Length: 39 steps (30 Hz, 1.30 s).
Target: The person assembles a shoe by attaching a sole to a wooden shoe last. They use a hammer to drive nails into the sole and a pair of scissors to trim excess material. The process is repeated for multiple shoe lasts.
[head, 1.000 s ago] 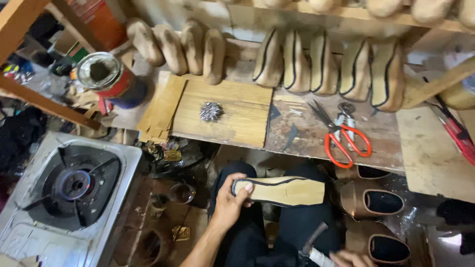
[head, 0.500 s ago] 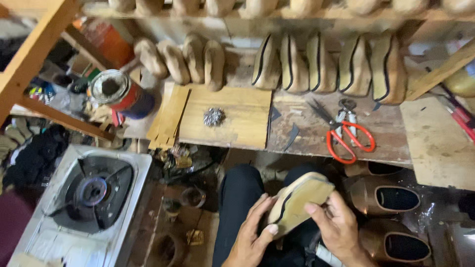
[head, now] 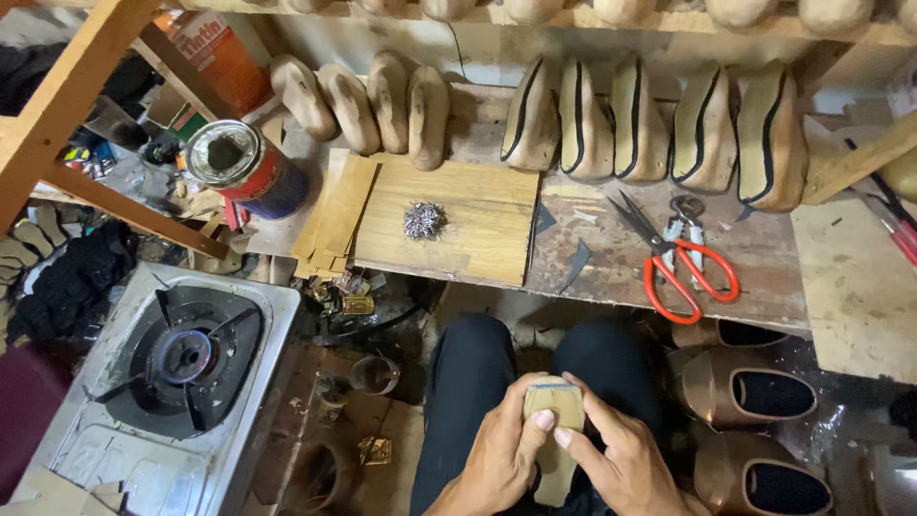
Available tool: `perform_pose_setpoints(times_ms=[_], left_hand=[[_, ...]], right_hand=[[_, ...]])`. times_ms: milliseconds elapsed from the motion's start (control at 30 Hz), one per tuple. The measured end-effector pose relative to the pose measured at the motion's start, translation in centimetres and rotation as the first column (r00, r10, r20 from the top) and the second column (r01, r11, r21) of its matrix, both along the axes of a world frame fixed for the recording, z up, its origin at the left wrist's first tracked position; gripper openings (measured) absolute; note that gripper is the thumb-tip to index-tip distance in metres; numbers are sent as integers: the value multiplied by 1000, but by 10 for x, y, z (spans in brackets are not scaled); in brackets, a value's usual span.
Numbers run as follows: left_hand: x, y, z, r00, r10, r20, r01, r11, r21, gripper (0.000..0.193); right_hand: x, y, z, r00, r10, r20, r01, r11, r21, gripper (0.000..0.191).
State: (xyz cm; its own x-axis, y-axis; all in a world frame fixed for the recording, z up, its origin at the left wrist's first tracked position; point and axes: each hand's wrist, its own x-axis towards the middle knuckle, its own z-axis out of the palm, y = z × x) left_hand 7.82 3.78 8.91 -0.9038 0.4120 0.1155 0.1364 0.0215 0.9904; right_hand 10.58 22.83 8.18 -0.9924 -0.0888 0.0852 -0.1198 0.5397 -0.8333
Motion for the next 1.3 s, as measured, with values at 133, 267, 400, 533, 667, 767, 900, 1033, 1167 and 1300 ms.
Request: perform_pose_setpoints(times_ms=[133,267,400,533,667,767,900,1033,1167,1300], left_hand=[[-13,-9,-15,987,60,146,-53,997,-55,37],[-35,-19,-53,941,121,316,-101,992,-79,38],[-51,-18,-95,911,102,399,-138,988,64,38],[-51,-16,-120,901,69,428,-127,986,108,38],[-55,-17,-122,916,51,397,-120,981,151,38],[-55,-20,-116,921,84,380,-128,987,92,38],[-56,-21,-106,904,72,422,-119,989,87,39],[-58,-22,-102,903,68,424,-112,991,79,40],[-56,-20,-96,898,68,434,-121,988,96,41],[-56,-12,-87,899,73,432,-114,991,71,42]], right_hand=[[-36,0,24,973,0,230,-35,988,150,51],[-87,-1,38,983,-15,183,-17,985,174,33],[-160,-30,30,993,116,-3,-116,991,67,30],[-230,-74,14,997,71,-26,-72,997,-8,37],[-269,-106,7,957,132,-260,-84,979,187,24],[-281,-119,11,935,164,-314,-94,969,228,18],[-287,-122,16,971,173,-167,-109,936,335,16],[-285,-118,27,995,96,21,-98,990,99,17],[-276,-96,38,992,62,112,-61,998,-13,19],[-241,-42,31,990,102,97,-93,992,-89,20]])
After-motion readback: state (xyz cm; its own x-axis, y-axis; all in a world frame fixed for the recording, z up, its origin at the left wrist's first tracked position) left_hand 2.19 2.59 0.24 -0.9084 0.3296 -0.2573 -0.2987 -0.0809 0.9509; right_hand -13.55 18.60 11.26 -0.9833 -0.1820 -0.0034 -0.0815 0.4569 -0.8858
